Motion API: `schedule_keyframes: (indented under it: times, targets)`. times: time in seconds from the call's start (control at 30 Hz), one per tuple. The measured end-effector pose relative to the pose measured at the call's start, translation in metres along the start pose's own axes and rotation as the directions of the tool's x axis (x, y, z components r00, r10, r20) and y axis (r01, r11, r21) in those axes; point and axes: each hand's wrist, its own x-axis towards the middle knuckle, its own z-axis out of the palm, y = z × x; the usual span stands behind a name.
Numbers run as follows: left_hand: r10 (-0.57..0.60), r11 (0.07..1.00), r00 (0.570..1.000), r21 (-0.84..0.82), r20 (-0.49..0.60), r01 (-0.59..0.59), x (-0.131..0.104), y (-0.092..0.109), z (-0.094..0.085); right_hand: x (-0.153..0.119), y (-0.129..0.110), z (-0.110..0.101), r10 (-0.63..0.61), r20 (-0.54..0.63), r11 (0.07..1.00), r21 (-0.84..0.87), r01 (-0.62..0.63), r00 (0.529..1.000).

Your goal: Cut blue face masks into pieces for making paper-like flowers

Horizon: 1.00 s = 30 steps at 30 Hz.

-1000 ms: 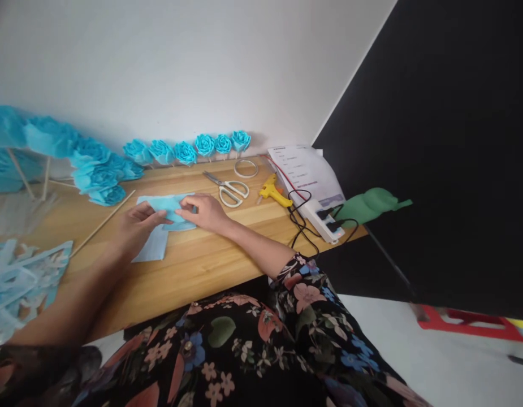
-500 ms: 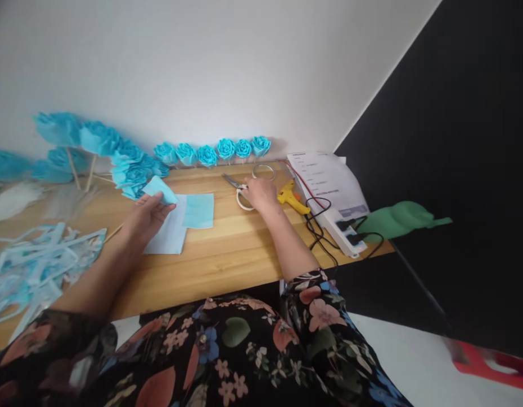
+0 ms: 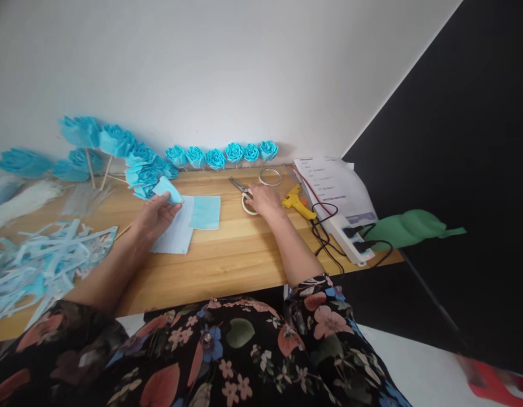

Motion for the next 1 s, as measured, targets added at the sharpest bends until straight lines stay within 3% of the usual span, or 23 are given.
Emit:
schedule_keyframes:
  times: [0.13,0.23,0.3,0.37,0.43,0.5,0.73,0.87,1.0]
  targets:
    - [0.004,1.000,1.000,-0.003,0.011,-0.004,0.000,0.000,0.000,0.003,-0.002,0.005,0.075,-0.052,0.991,0.117,-0.069,0.996]
    - [0.017,1.000,1.000,-0.025,0.022,-0.016,0.000,0.000,0.001,0.006,-0.001,0.004,0.143,-0.091,0.916,0.388,-0.097,0.986]
    - [0.026,0.999,0.999,-0.031,0.018,-0.026,-0.002,0.001,0.003,0.007,0.000,0.000,0.111,-0.051,0.731,0.681,-0.047,0.992]
    - [0.027,0.999,1.000,-0.025,0.009,-0.026,-0.003,0.002,0.004,0.005,-0.002,-0.003,-0.038,-0.019,0.408,0.912,0.033,0.999]
    - [0.021,0.999,1.000,-0.026,-0.005,-0.021,-0.003,0.003,0.005,0.001,-0.009,-0.004,-0.229,-0.036,0.099,0.993,0.060,0.973]
    - [0.016,0.999,1.000,-0.041,-0.022,-0.017,-0.002,0.004,0.006,-0.006,-0.019,-0.001,-0.371,-0.029,-0.058,0.998,0.008,0.928]
    - [0.015,0.996,0.999,-0.090,-0.052,-0.019,0.001,0.006,0.004,-0.027,-0.058,0.015,-0.596,-0.001,-0.246,0.952,-0.181,0.803]
    - [-0.002,0.993,0.997,-0.122,-0.081,-0.008,0.001,0.008,0.005,-0.034,-0.062,0.017,-0.701,0.033,-0.170,0.963,-0.212,0.713]
    - [0.006,0.991,0.996,-0.135,-0.089,-0.018,0.002,0.008,0.005,-0.036,-0.062,0.015,-0.704,0.119,-0.078,0.967,-0.242,0.700]
